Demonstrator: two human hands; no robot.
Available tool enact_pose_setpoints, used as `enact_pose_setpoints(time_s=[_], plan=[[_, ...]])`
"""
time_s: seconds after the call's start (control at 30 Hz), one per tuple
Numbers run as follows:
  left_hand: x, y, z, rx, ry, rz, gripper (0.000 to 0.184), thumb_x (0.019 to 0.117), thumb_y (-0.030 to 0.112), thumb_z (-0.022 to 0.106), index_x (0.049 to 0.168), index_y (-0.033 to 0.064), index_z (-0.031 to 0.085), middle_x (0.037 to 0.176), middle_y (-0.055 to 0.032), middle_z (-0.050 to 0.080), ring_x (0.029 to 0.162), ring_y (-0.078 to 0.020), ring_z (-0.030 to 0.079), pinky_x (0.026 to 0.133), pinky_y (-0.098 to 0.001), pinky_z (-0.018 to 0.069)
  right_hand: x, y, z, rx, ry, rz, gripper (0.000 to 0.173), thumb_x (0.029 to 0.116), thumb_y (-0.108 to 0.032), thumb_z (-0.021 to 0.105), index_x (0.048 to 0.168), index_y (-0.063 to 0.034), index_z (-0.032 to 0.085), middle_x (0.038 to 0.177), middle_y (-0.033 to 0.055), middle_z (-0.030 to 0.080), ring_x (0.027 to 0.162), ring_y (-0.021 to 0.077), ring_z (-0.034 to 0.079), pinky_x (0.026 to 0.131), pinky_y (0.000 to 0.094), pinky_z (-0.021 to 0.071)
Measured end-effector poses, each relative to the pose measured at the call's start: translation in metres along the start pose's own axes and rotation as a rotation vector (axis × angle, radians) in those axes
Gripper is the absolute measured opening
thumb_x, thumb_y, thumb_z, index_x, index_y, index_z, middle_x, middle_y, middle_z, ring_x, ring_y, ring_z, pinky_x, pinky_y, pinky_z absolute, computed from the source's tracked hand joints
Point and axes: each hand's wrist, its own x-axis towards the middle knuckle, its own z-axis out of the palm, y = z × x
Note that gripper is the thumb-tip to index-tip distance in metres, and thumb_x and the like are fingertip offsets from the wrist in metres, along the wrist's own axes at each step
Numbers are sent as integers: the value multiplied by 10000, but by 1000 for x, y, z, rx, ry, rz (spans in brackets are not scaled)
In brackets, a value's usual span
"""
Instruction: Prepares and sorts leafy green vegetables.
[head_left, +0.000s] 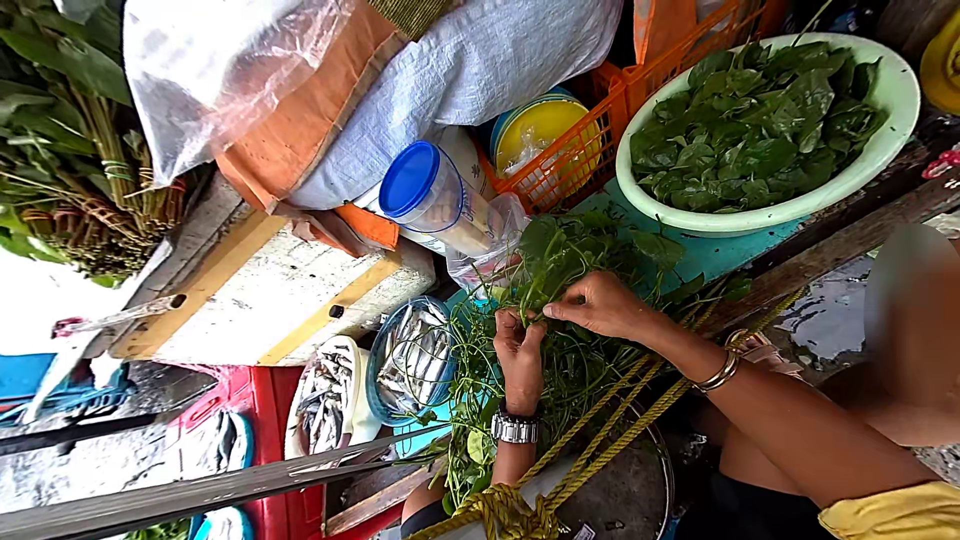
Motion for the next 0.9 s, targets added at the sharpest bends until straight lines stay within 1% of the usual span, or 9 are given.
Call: enact_pose_setpoints(time_s=[0.13, 0.2, 0.27, 0.33, 0.4, 0.47, 0.53, 0.67, 0.9], plan=[[0, -1, 1, 10, 30, 4, 118, 855, 7, 567, 919, 105, 572, 869, 13, 608, 792, -73, 609, 713, -245, 531, 2, 3, -5, -62, -8, 6, 504, 1038, -404, 604, 672, -59, 643, 583, 43, 516, 560, 169, 510, 553, 390, 420], [0, -1, 1, 8, 35, 7, 108, 867, 10, 562, 915, 106, 573, 872, 18, 609, 801, -68, 610, 717, -241, 531, 1, 4, -4, -61, 2, -19, 414, 1022, -351, 643, 729, -64, 698, 636, 49, 578, 620, 179, 560, 603, 416, 460], [1, -1, 2, 3, 40, 10, 109, 876, 6, 549, 915, 106, 567, 860, 21, 608, 794, -59, 607, 712, -233, 526, 0, 0, -2, -32, 23, -13, 264, 983, -311, 712, 867, -85, 785, 779, 64, 703, 759, 198, 660, 721, 464, 535], [1, -1, 2, -4, 53, 0, 114, 883, 8, 521, 938, 101, 559, 844, 23, 611, 797, -54, 614, 725, -238, 530, -2, -3, 4, 31, 46, 0, 190, 964, -263, 738, 940, -85, 800, 875, 79, 745, 835, 214, 694, 788, 488, 551], [1, -1, 1, -7, 56, -9, 125, 884, 14, 507, 954, 96, 570, 857, 25, 618, 831, -57, 621, 762, -250, 534, -3, -8, 8, 120, 59, 47, 194, 979, -242, 718, 938, -62, 777, 841, 83, 715, 730, 175, 646, 699, 410, 539], [1, -2, 1, -4, 51, -4, 131, 872, 12, 508, 943, 100, 575, 861, 27, 620, 838, -59, 623, 767, -253, 536, -3, -9, 10, 228, 56, 127, 262, 1009, -285, 680, 928, -46, 748, 739, 65, 632, 561, 111, 513, 543, 290, 446], [1, -4, 1, 2, 36, 15, 133, 864, 13, 526, 950, 99, 581, 872, 22, 626, 843, -64, 627, 767, -257, 539, -3, -9, 10, 308, 42, 175, 302, 1008, -324, 681, 918, -42, 739, 681, 51, 591, 487, 79, 450, 471, 236, 389], [2, -4, 1, 23, 2, 35, 140, 852, 28, 545, 963, 82, 612, 952, 10, 619, 890, -71, 619, 794, -255, 538, -2, -7, 10, 354, 14, 190, 231, 939, -264, 775, 913, -36, 747, 743, 55, 646, 507, 65, 456, 481, 223, 389], [2, -6, -2, 61, -8, 61, 100, 871, 47, 550, 932, 66, 627, 972, -3, 598, 901, -80, 601, 787, -243, 525, -1, -10, 12, 495, -31, 267, 165, 935, -203, 770, 928, -42, 734, 734, 30, 622, 492, 42, 426, 453, 196, 338]])
